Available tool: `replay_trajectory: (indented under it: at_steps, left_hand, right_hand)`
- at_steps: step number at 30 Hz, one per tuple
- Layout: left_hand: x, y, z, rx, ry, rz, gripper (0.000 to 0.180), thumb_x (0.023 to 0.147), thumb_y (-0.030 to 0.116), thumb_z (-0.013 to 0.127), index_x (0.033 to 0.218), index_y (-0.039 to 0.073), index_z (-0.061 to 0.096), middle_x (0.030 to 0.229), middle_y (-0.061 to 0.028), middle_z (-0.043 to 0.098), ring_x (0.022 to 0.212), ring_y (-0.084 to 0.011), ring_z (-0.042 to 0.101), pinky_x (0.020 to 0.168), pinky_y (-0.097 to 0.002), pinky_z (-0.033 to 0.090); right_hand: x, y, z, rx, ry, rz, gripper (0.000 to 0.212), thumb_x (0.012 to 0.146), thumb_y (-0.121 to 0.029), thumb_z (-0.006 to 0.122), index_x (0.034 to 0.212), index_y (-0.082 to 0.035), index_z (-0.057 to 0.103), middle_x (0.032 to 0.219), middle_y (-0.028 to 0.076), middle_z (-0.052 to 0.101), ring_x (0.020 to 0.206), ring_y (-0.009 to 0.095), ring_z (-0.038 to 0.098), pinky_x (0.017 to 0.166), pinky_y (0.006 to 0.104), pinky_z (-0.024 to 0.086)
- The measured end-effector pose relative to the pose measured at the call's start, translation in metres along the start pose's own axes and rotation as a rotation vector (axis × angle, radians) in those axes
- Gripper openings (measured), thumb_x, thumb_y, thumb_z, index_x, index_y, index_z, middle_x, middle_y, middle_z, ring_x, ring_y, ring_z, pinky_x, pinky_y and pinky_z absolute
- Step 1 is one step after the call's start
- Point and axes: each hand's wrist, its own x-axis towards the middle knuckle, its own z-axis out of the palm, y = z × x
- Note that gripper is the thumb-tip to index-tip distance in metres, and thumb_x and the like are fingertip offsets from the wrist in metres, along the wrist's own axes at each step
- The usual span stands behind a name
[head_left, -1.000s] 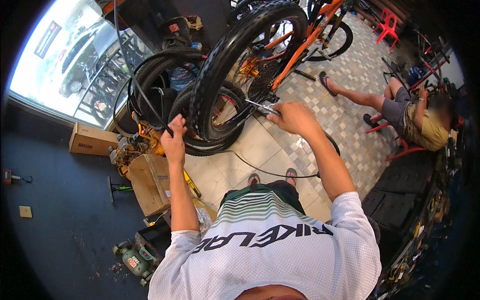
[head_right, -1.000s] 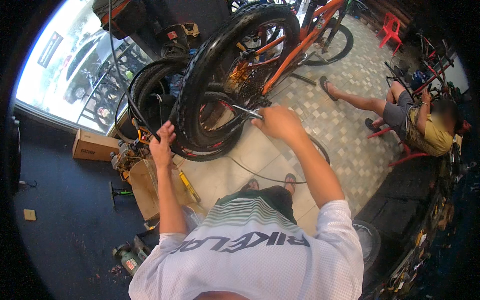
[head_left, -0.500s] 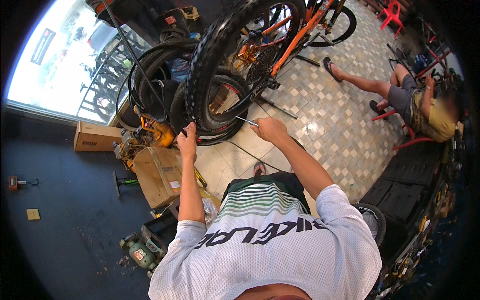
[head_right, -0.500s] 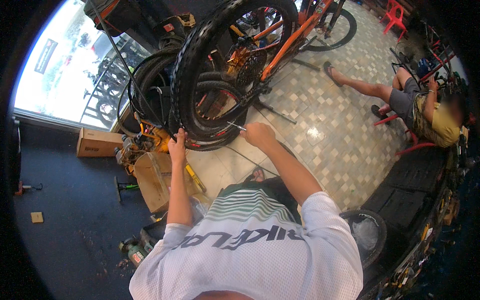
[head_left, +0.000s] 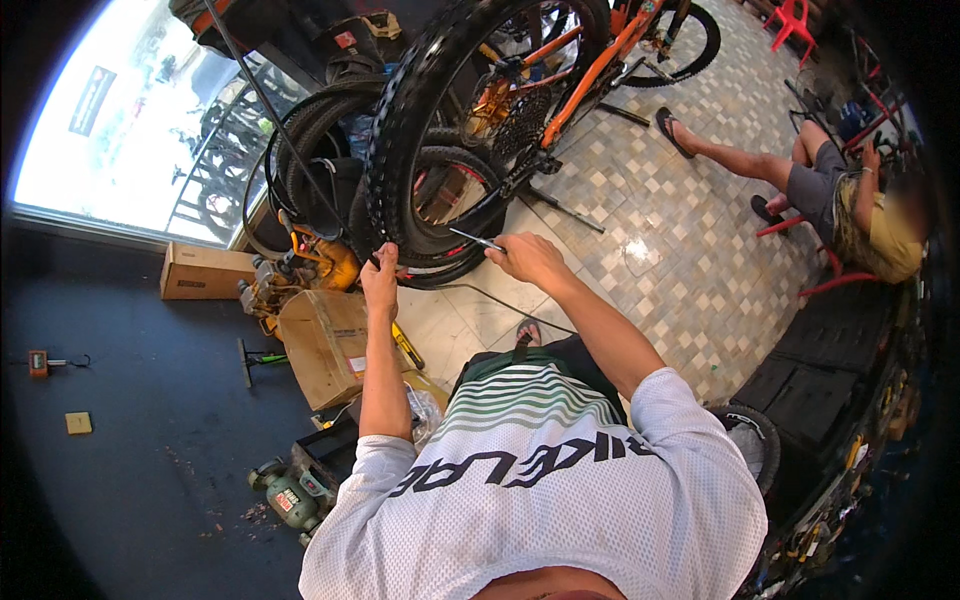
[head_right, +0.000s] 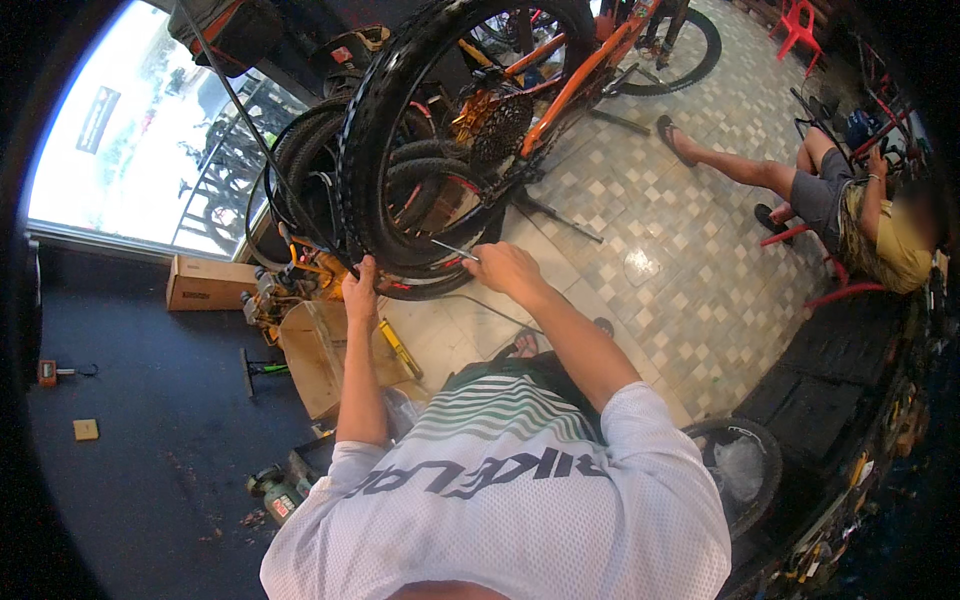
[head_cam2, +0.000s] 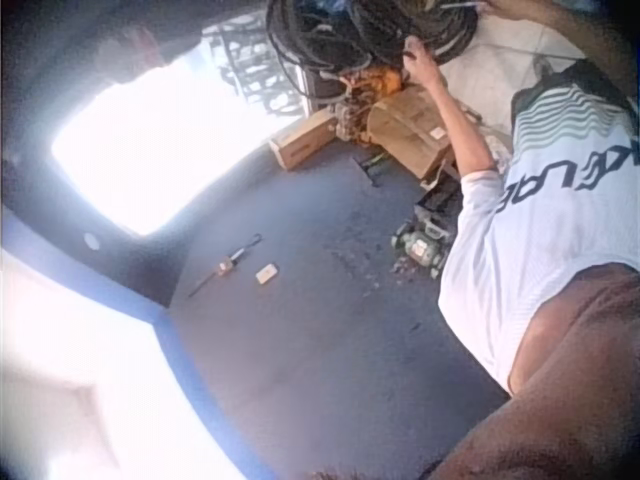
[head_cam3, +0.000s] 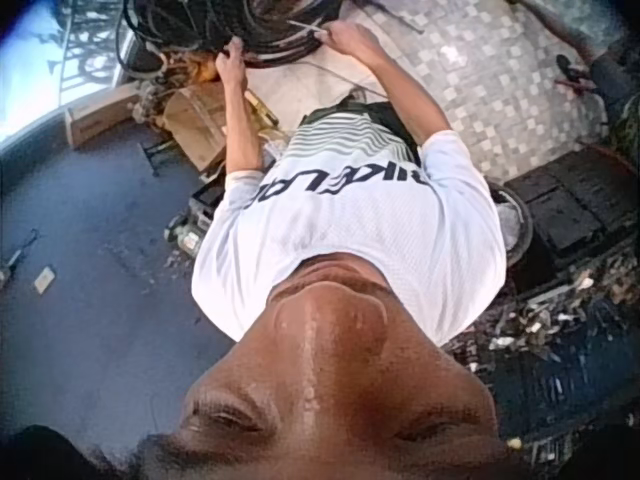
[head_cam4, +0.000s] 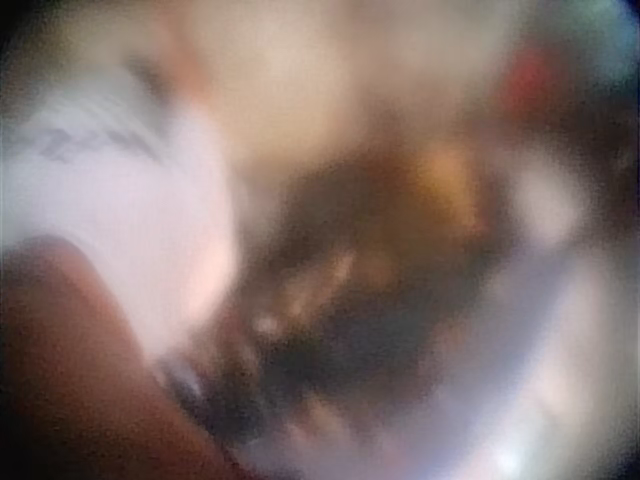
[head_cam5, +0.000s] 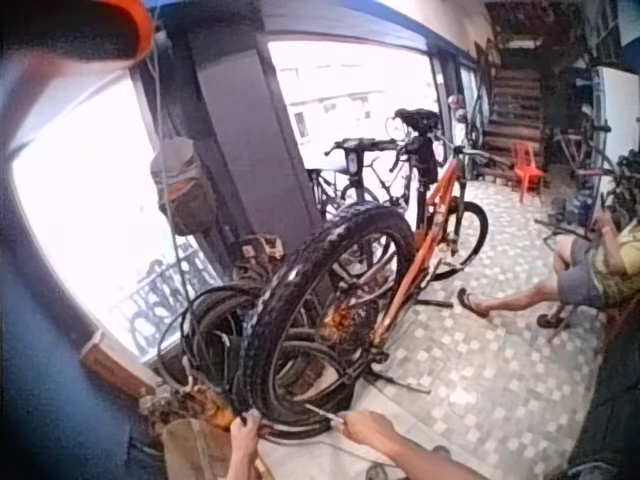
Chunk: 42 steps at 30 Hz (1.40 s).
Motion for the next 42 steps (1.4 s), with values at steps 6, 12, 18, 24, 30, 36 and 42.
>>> replay_trajectory:
  at_steps: [6, 12, 18, 24, 30, 36, 42]
  left_hand:
    - [-0.005, 0.004, 0.001, -0.005, 0.012, 0.011, 0.051, 0.091, 0.046, 0.073, 0.113, 0.000, 0.066, 0.099, 0.0007, 0.062, 0.085, -0.0098, 0.057, 0.074, -0.0304, 0.053]
    - [-0.005, 0.004, -0.001, -0.016, 0.012, -0.004, 0.049, 0.092, 0.045, 0.072, 0.112, 0.001, 0.067, 0.098, 0.0004, 0.062, 0.083, -0.0102, 0.057, 0.075, -0.0306, 0.054]
    - [-0.004, 0.004, -0.005, -0.007, 0.012, -0.034, 0.057, 0.092, 0.046, 0.071, 0.123, -0.001, 0.062, 0.120, -0.0068, 0.062, 0.109, -0.0171, 0.060, 0.086, -0.0380, 0.057]
    - [-0.007, 0.008, -0.002, -0.008, -0.011, -0.034, 0.062, 0.091, 0.044, 0.072, 0.126, -0.005, 0.059, 0.128, -0.0106, 0.059, 0.115, -0.0197, 0.058, 0.090, -0.0409, 0.057]
    - [-0.011, 0.008, -0.007, -0.043, -0.024, -0.033, 0.056, 0.089, 0.043, 0.076, 0.117, -0.004, 0.061, 0.134, -0.0139, 0.055, 0.115, -0.0211, 0.058, 0.091, -0.0420, 0.057]
    - [-0.016, 0.024, 0.007, 0.066, -0.003, 0.074, 0.040, 0.088, 0.038, 0.079, 0.079, 0.011, 0.050, 0.098, -0.0017, 0.058, 0.084, -0.0108, 0.055, 0.076, -0.0312, 0.053]
    - [-0.033, 0.068, 0.036, 0.240, 0.060, 0.197, 0.036, 0.091, 0.039, 0.075, 0.089, 0.005, 0.063, 0.083, 0.0047, 0.055, 0.078, -0.0060, 0.050, 0.074, -0.0223, 0.044]
  right_hand:
    - [-0.012, -0.018, -0.017, 0.054, -0.054, -0.052, 0.034, 0.097, -0.040, 0.058, 0.117, -0.017, 0.072, 0.106, 0.018, 0.072, 0.101, 0.040, 0.067, 0.087, 0.0487, 0.053]
    - [0.011, 0.002, 0.010, -0.033, -0.048, 0.002, 0.038, 0.097, -0.041, 0.058, 0.113, -0.011, 0.073, 0.107, 0.019, 0.071, 0.104, 0.039, 0.067, 0.088, 0.0482, 0.054]
    - [0.025, 0.013, 0.019, -0.056, -0.011, 0.054, 0.038, 0.095, -0.041, 0.060, 0.108, -0.008, 0.073, 0.108, 0.018, 0.072, 0.105, 0.038, 0.067, 0.089, 0.0481, 0.054]
    - [0.043, 0.031, 0.029, -0.097, -0.023, 0.090, 0.038, 0.095, -0.042, 0.060, 0.110, -0.009, 0.073, 0.109, 0.017, 0.072, 0.106, 0.037, 0.067, 0.089, 0.0478, 0.053]
    - [0.054, 0.037, 0.031, -0.107, -0.055, 0.132, 0.037, 0.096, -0.042, 0.060, 0.112, -0.011, 0.073, 0.111, 0.019, 0.071, 0.107, 0.038, 0.066, 0.090, 0.0487, 0.053]
    - [0.065, 0.049, 0.034, -0.123, -0.016, 0.155, 0.039, 0.095, -0.041, 0.061, 0.109, -0.007, 0.073, 0.112, 0.019, 0.070, 0.108, 0.038, 0.066, 0.090, 0.0485, 0.053]
    - [0.068, 0.055, 0.038, -0.138, 0.002, 0.151, 0.041, 0.094, -0.041, 0.061, 0.106, -0.003, 0.073, 0.113, 0.021, 0.070, 0.109, 0.038, 0.066, 0.091, 0.0487, 0.052]
